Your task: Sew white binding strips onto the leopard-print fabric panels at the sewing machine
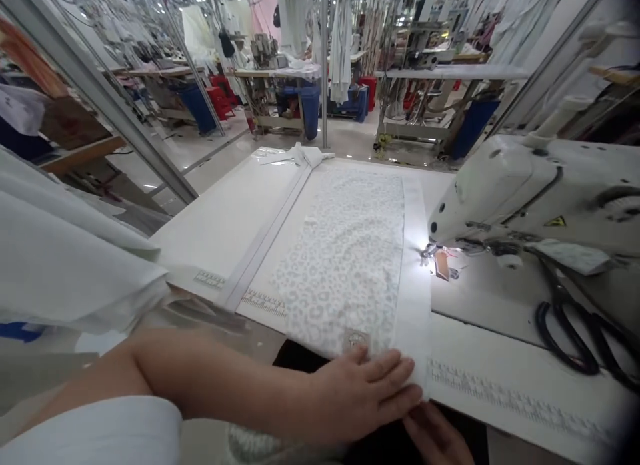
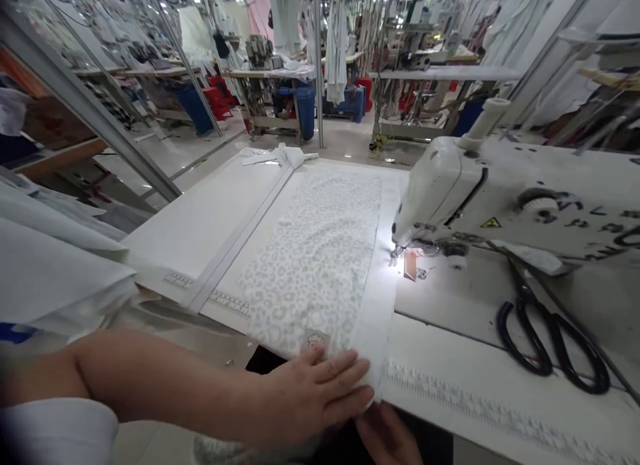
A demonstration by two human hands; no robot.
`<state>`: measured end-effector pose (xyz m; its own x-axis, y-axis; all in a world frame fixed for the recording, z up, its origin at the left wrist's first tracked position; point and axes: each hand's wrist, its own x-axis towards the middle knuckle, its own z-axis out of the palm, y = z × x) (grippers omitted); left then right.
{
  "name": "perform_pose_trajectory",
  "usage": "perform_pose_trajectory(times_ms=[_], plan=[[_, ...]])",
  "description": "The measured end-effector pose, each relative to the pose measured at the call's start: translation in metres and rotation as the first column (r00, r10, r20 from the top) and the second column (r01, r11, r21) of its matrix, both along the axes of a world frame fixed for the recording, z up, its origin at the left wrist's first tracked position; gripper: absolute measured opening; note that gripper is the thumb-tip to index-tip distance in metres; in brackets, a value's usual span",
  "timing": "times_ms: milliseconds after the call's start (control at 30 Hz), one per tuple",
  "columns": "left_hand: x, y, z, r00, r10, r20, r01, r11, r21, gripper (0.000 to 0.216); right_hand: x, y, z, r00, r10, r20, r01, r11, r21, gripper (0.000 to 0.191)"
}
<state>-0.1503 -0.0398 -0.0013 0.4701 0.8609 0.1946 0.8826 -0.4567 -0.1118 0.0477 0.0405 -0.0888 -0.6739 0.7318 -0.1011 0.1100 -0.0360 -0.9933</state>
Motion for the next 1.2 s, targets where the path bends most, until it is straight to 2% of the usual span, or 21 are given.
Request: perform_pose_trajectory(times_ms=[33, 100, 267, 400, 500, 567, 667, 933, 1200], plan=[[0.001, -0.001, -0.003, 1.000, -0.017, 0.021, 0.016, 1.000, 0.025, 0.044, -0.003, -0.005, 0.002, 1.000, -0.007, 0.001, 0.007, 0.994, -0.108, 0.026], [0.001, -0.003, -0.008, 0.996, -0.050, 0.071, 0.046, 0.997, 0.062, 0.040, -0.008, -0.012, 0.011, 1.000, -0.024, 0.007, 0.025, 0.975, -0.219, 0.025], [-0.001, -0.004, -0.012, 0.980, -0.122, 0.159, 0.110, 0.991, 0.080, 0.024, -0.009, -0.018, 0.035, 0.995, -0.095, -0.027, 0.085, 0.967, -0.241, 0.022], [0.001, -0.003, -0.007, 0.946, -0.153, 0.287, 0.158, 0.987, 0.007, 0.017, -0.006, -0.021, 0.032, 0.983, -0.159, -0.097, 0.117, 0.932, -0.343, 0.024], [0.004, -0.003, -0.002, 0.894, -0.080, 0.441, 0.108, 0.993, -0.038, 0.015, -0.008, -0.019, 0.024, 0.975, -0.172, -0.141, 0.100, 0.905, -0.414, 0.028], [0.006, -0.003, 0.001, 0.848, -0.033, 0.528, 0.070, 0.996, -0.050, 0.017, -0.012, -0.014, 0.020, 0.973, -0.159, -0.166, 0.083, 0.917, -0.390, 0.033], [0.009, -0.001, 0.004, 0.812, -0.016, 0.584, 0.068, 0.995, -0.067, 0.022, -0.017, -0.009, 0.018, 0.976, -0.145, -0.165, 0.092, 0.952, -0.293, 0.029], [0.021, 0.008, -0.006, 0.872, -0.092, 0.480, 0.145, 0.987, -0.075, 0.016, 0.000, -0.029, 0.033, 0.989, -0.109, -0.103, 0.078, 0.961, -0.263, 0.018], [0.024, 0.008, -0.006, 0.860, -0.132, 0.494, 0.193, 0.979, -0.073, 0.018, 0.008, -0.032, 0.049, 0.996, -0.089, -0.020, 0.084, 0.978, -0.189, 0.022]])
